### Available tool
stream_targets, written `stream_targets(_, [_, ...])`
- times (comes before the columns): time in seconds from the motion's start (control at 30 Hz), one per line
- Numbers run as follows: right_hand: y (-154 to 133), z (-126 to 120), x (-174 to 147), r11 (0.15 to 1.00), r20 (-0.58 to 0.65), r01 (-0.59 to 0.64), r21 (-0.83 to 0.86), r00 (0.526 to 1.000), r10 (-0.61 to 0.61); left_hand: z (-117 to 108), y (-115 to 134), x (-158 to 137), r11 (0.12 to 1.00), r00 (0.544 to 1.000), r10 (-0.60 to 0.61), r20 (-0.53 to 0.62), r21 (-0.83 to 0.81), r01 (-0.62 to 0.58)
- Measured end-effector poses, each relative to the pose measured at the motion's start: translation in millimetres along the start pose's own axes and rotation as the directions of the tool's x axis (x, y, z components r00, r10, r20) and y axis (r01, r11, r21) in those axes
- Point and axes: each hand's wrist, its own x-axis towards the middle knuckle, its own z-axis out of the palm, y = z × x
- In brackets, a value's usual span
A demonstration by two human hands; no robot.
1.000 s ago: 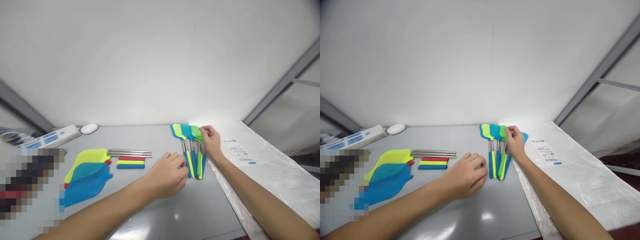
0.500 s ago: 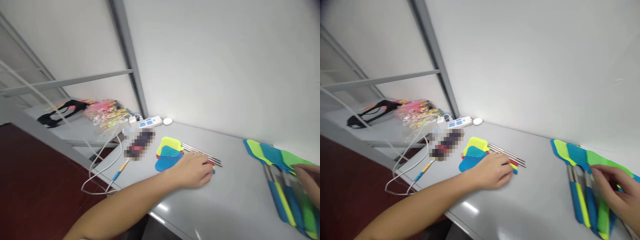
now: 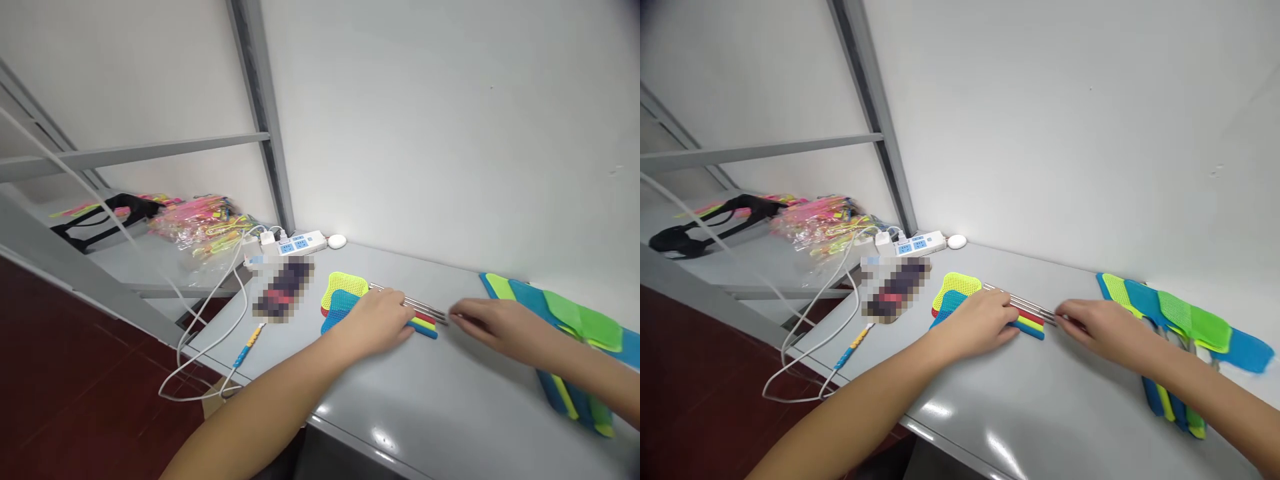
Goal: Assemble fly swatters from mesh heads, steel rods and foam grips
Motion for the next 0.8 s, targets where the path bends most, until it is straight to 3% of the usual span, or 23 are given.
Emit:
stream_targets(0.03, [-7,5,8,0.997,0.206,0.073,-0.024,0.976,-0.067,0,0,0,1.000,1.000,0.000,0.009,0.000,0.000])
stream_targets(0.1, [-16,15,24,0.992,0.308,0.107,-0.064,0.948,-0.083,-1,-1,1,1.000,1.000,-0.001,0.024,-0.010,0.001])
stream_targets(0.27, [-20,34,63,0.999,0.334,0.034,-0.001,0.942,-0.032,0,-2,2,0.999,1.000,0.006,0.015,-0.033,-0.005])
stream_targets(0.4, [-14,44,81,0.998,0.410,0.012,0.056,0.911,-0.033,3,-3,3,1.000,1.000,0.009,0.006,-0.025,-0.009])
stream_targets(0.63, [-8,47,90,0.997,0.468,0.013,0.073,0.882,-0.045,2,-1,4,0.997,0.999,0.034,0.034,-0.075,-0.031])
stream_targets(0.8, [-3,49,90,0.999,0.400,0.053,-0.014,0.915,-0.043,4,2,3,0.992,0.995,0.094,0.018,-0.083,-0.093])
